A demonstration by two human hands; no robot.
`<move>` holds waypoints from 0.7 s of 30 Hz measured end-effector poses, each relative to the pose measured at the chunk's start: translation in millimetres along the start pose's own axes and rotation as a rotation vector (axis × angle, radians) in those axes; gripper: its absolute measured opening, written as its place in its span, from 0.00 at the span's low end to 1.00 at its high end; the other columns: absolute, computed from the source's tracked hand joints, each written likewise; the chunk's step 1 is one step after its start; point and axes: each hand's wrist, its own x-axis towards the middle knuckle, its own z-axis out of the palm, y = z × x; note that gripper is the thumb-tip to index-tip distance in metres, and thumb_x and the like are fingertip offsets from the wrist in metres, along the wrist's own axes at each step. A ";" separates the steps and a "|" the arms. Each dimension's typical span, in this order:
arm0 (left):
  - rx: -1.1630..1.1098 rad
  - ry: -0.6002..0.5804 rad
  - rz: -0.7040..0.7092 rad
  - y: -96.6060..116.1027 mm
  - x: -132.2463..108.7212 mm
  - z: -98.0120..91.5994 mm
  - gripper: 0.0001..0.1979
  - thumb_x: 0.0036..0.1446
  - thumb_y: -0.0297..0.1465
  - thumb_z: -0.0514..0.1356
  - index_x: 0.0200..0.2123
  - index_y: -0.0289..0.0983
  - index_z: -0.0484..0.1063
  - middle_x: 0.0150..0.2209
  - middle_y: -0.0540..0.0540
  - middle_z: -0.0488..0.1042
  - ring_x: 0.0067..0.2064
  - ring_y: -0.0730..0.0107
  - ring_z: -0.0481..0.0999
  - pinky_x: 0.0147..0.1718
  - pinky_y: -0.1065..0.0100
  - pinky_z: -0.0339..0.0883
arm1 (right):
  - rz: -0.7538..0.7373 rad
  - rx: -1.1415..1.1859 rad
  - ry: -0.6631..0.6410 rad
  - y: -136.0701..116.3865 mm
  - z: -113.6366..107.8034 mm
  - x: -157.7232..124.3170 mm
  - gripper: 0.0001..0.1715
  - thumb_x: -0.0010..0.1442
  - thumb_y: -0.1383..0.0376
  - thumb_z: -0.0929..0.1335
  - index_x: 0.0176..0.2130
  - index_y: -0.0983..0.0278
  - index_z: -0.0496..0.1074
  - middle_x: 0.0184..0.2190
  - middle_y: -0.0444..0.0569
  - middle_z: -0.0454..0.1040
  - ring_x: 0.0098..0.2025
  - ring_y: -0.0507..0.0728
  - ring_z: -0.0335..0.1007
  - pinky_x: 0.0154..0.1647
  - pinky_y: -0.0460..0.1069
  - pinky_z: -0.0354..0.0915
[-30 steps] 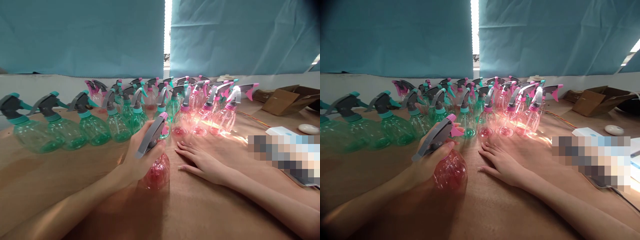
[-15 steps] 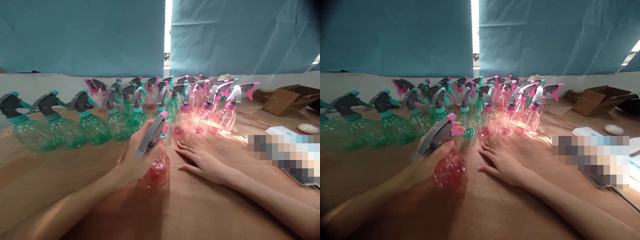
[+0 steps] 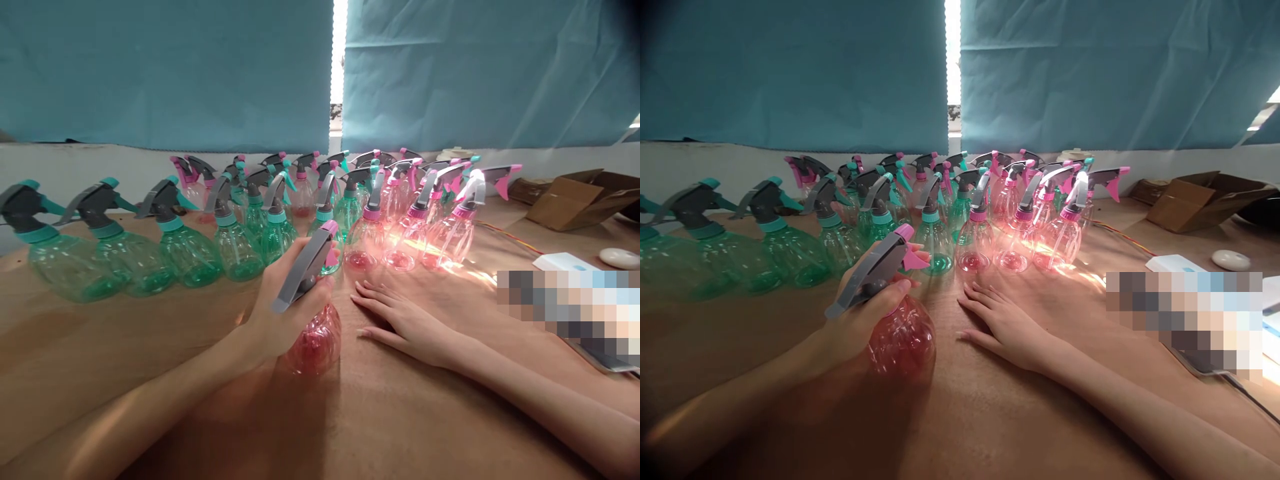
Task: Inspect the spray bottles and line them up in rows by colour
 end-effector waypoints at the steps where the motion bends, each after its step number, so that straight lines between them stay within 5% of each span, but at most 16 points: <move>1: -0.001 -0.002 -0.003 0.2 -0.1 0.1 0.07 0.54 0.27 0.55 0.36 0.42 0.62 0.24 0.55 0.55 0.29 0.72 0.67 0.23 0.71 0.57 | 0.001 -0.007 -0.009 -0.3 -0.6 0.2 0.39 0.64 0.44 0.60 0.64 0.63 0.60 0.66 0.56 0.57 0.68 0.66 0.47 0.66 0.65 0.49; 21: 0.057 -0.017 0.037 -0.8 0.5 -1.8 0.06 0.54 0.27 0.54 0.34 0.42 0.59 0.24 0.56 0.55 0.25 0.73 0.63 0.24 0.71 0.57 | 0.007 0.012 -0.019 0.3 -1.0 0.5 0.39 0.64 0.44 0.61 0.65 0.63 0.59 0.66 0.56 0.56 0.68 0.66 0.47 0.66 0.66 0.49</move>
